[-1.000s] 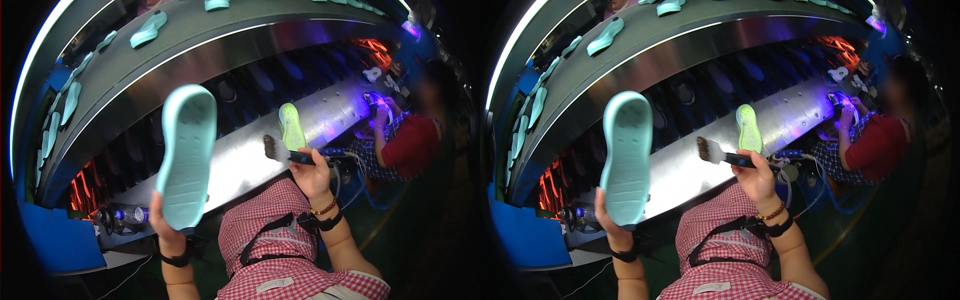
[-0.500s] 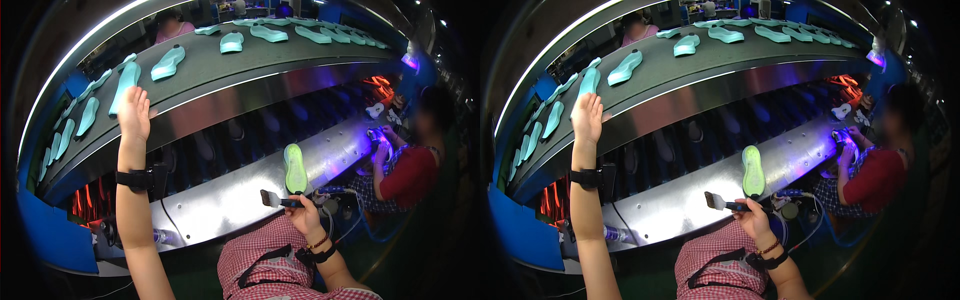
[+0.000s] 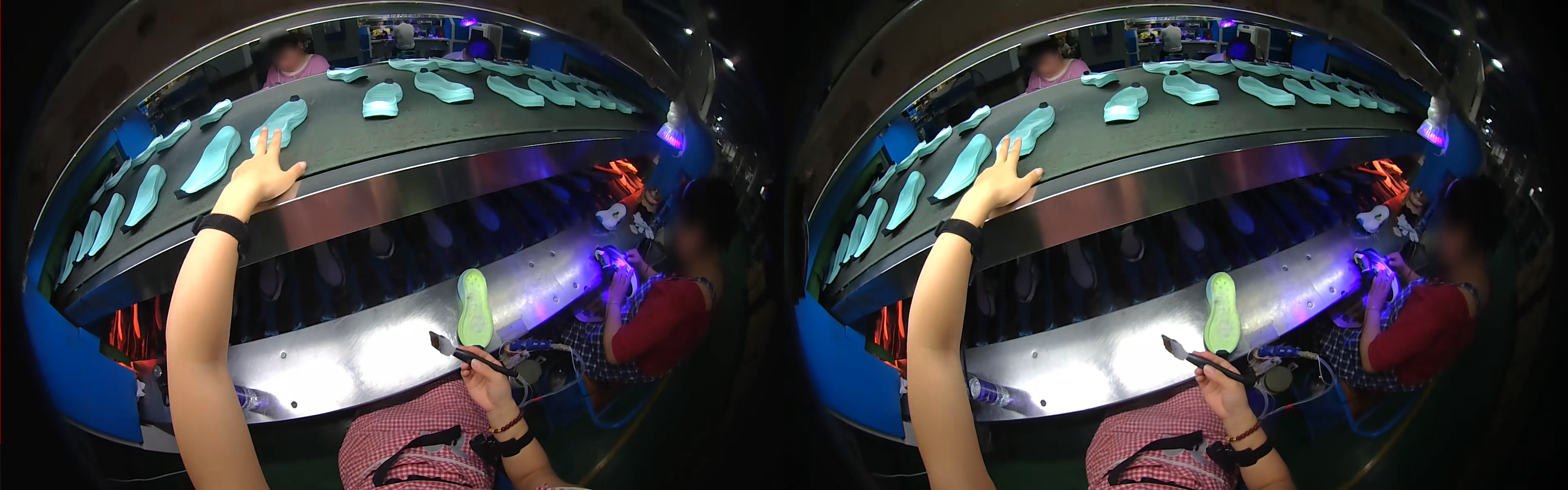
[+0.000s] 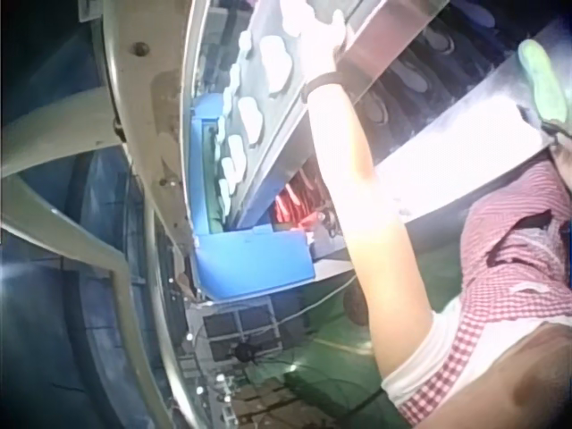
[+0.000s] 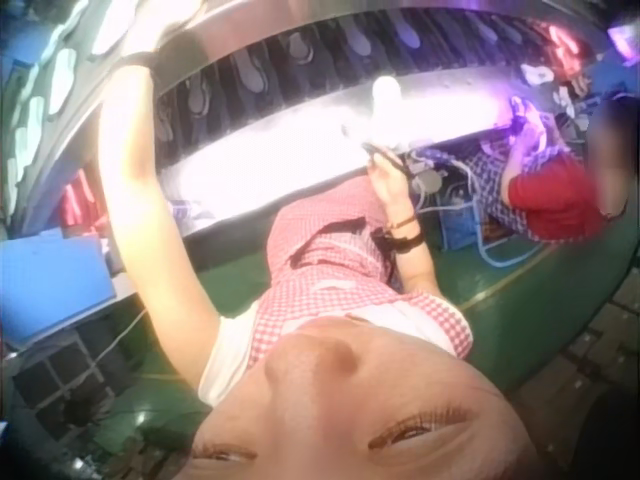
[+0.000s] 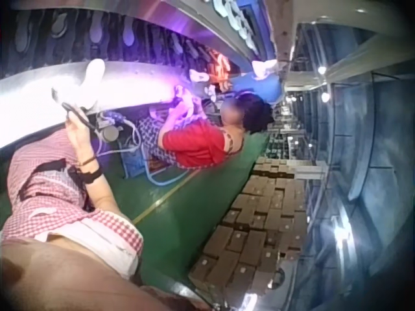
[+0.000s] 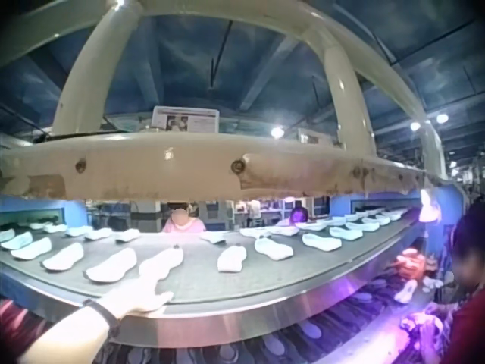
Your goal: Applying a liquid primer or glue to the inner surface of shoe soles using a manual brush on an assembly line.
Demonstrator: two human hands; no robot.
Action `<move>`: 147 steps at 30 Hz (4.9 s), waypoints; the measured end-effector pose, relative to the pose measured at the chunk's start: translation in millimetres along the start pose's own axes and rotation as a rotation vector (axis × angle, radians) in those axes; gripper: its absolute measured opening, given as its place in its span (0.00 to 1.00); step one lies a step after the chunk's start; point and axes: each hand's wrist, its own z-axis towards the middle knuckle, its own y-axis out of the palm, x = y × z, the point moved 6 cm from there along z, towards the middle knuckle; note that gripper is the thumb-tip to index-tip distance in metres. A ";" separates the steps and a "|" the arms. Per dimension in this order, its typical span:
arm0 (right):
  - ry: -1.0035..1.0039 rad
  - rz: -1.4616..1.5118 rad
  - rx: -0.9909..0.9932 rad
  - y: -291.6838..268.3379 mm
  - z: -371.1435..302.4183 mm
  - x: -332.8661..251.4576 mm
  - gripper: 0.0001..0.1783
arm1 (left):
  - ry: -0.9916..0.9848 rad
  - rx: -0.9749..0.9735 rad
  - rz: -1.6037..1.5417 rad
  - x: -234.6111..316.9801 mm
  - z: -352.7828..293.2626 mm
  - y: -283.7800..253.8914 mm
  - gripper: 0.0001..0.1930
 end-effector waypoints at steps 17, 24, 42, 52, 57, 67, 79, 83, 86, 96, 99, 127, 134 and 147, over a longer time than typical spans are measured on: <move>0.081 0.173 -0.164 12.6 -12.6 2.9 0.14 | 0.248 0.351 0.262 5.3 -54.3 -40.1 0.16; -0.005 -0.027 -0.094 20.2 7.3 7.1 0.11 | -0.090 0.819 -1.604 -45.3 -147.3 6.1 0.18; 0.130 -0.443 -0.148 64.4 16.8 43.2 0.13 | -0.428 -0.648 -2.707 69.7 -324.7 211.3 0.43; -0.081 -0.904 -0.267 109.3 38.3 52.4 0.12 | -0.496 -0.488 -2.539 94.0 -331.9 230.9 0.40; -0.414 -1.364 -0.624 140.8 -9.3 51.5 0.13 | -0.581 -0.167 -2.391 61.5 -319.5 236.1 0.35; 0.180 -0.879 -0.440 142.1 -9.2 20.0 0.12 | -0.463 -0.459 -2.532 72.2 -331.3 199.6 0.37; 0.025 -1.056 -0.673 143.1 -17.3 30.6 0.12 | -0.758 0.005 -2.601 64.7 -326.8 191.2 0.41; 0.070 -0.994 -0.880 152.4 -40.1 25.0 0.12 | -0.257 -0.056 -2.543 56.6 -316.6 179.0 0.42; 0.006 -1.040 -0.653 140.9 -27.8 21.7 0.12 | -0.354 0.126 -2.452 45.3 -313.0 177.1 0.44; -0.100 -1.044 -0.650 131.8 -28.5 13.1 0.13 | 0.086 0.190 -2.382 32.3 -298.5 147.0 0.46; -0.185 -0.960 -0.915 143.8 -41.8 18.0 0.14 | 0.027 0.180 -2.461 33.7 -300.7 136.6 0.46; -0.006 -0.923 -0.731 148.8 -32.1 9.2 0.13 | -0.212 -0.437 -2.262 52.3 -322.6 168.2 0.35; 0.073 -1.048 -1.198 158.6 -40.4 1.2 0.12 | -0.331 -0.980 -2.057 61.3 -323.9 169.9 0.31; 0.011 -1.074 -1.131 148.0 -21.8 -15.2 0.11 | -0.317 -1.019 -1.960 55.5 -331.7 158.4 0.32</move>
